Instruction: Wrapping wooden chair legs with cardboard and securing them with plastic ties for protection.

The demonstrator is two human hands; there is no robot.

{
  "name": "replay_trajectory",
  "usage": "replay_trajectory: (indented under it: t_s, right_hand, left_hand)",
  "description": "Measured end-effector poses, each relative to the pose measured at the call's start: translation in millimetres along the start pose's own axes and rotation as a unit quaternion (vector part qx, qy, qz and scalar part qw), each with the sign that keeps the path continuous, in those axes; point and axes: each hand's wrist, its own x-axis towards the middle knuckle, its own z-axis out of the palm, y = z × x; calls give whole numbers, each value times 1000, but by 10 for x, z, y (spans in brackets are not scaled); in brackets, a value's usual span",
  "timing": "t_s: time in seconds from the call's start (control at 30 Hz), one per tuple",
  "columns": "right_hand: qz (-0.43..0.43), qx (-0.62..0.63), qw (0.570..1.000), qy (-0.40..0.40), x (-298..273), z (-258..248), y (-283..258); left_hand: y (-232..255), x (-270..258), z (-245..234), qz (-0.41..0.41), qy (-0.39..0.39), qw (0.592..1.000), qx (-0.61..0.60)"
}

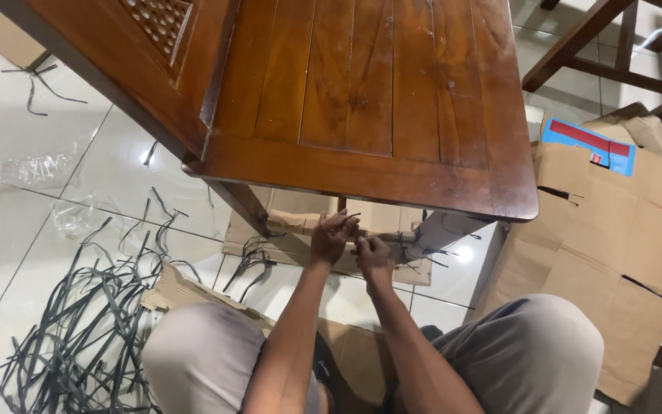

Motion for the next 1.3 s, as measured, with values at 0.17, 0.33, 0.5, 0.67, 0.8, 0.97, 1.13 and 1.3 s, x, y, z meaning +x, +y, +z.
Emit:
replay_trajectory:
  t_s: [0.17, 0.33, 0.5, 0.67, 0.8, 0.97, 1.13, 1.3]
  right_hand:
    - [-2, 86, 995, -44, 175, -5, 65]
    - [-7, 110, 993, -41, 37, -52, -75]
    - [-33, 29, 999, -12, -66, -138, -167]
    - [-54, -21, 998, 32, -191, -179, -251]
    - [-67, 89, 993, 42, -297, -182, -234]
    - [-79, 169, 982, 39, -389, -208, -286]
    - [-136, 131, 981, 37, -411, -231, -234]
    - [-450, -81, 879, 136, -262, -215, 17]
  left_hand:
    - [-144, -48, 167, 46, -8, 998, 30]
    - [-66, -105, 189, 56, 31, 996, 63]
    - [76, -148, 102, 49, 51, 996, 52]
    - [-77, -122, 137, 23, 32, 998, 44]
    - [-177, -85, 163, -7, 2, 999, 41]
    - [1, -107, 87, -34, -13, 995, 93]
    - [92, -72, 92, -124, -34, 985, 111]
    - [148, -123, 76, -99, -37, 984, 144]
